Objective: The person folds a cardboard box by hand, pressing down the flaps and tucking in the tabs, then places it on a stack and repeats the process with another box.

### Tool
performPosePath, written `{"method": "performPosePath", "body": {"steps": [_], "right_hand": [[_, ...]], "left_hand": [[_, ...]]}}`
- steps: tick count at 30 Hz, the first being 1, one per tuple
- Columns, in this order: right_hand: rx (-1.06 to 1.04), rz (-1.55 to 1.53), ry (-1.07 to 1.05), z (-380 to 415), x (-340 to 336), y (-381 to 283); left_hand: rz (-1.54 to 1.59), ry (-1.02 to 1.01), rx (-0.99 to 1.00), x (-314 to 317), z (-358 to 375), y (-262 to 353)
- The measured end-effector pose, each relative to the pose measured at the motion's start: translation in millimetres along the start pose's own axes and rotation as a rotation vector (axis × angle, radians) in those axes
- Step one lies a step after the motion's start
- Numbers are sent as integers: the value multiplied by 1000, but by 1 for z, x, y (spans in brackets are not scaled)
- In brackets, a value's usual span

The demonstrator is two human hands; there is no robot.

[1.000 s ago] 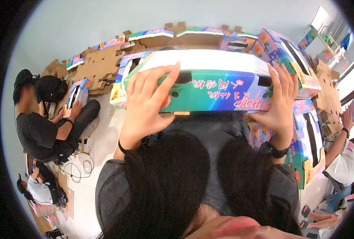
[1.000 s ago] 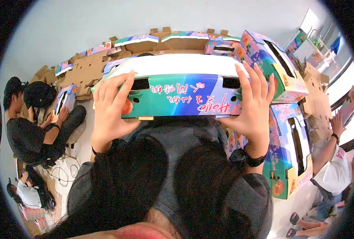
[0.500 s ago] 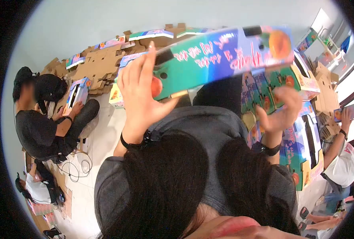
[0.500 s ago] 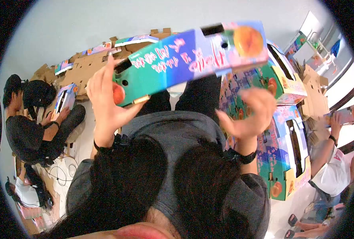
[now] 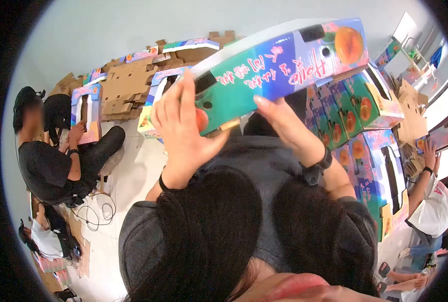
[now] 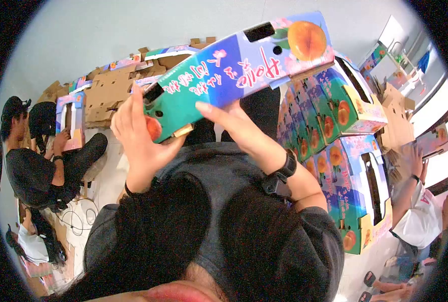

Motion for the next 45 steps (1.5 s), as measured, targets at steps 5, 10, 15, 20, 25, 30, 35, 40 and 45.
{"method": "performPosePath", "body": {"steps": [5,10,15,20,25,30,35,40,45], "right_hand": [[-51,-65,188,4,5,1],[-112,-7,172,10,5,-11],[-288,100,159,-3,-9,-36],[-435,456,175,-28,-35,-78],[-709,958,98,-49,-42,-103],[-832,1449,88,-36,-13,-101],[-806,1782,-6,-17,-2,-92],[-757,1897,6,24,-8,-134],[-636,2032,241,93,-42,-210]], "left_hand": [[4,-17,55,1,9,12],[185,-61,55,-4,10,10],[582,-246,-28,24,18,-4],[592,-205,-61,31,16,-12],[627,-48,-142,21,13,-24],[561,402,-34,-9,19,-42],[549,559,120,-31,28,-51],[561,564,116,-31,22,-48],[469,523,54,-28,25,-62]]}}
Point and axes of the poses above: each hand's wrist, its own z-axis away from the middle knuckle, its own x-axis out of the palm, y = z × x, the point moved 8 cm from there along -z, towards the middle knuckle, and after that the axes turned 9 degrees about -x, right-handed, at the moved point
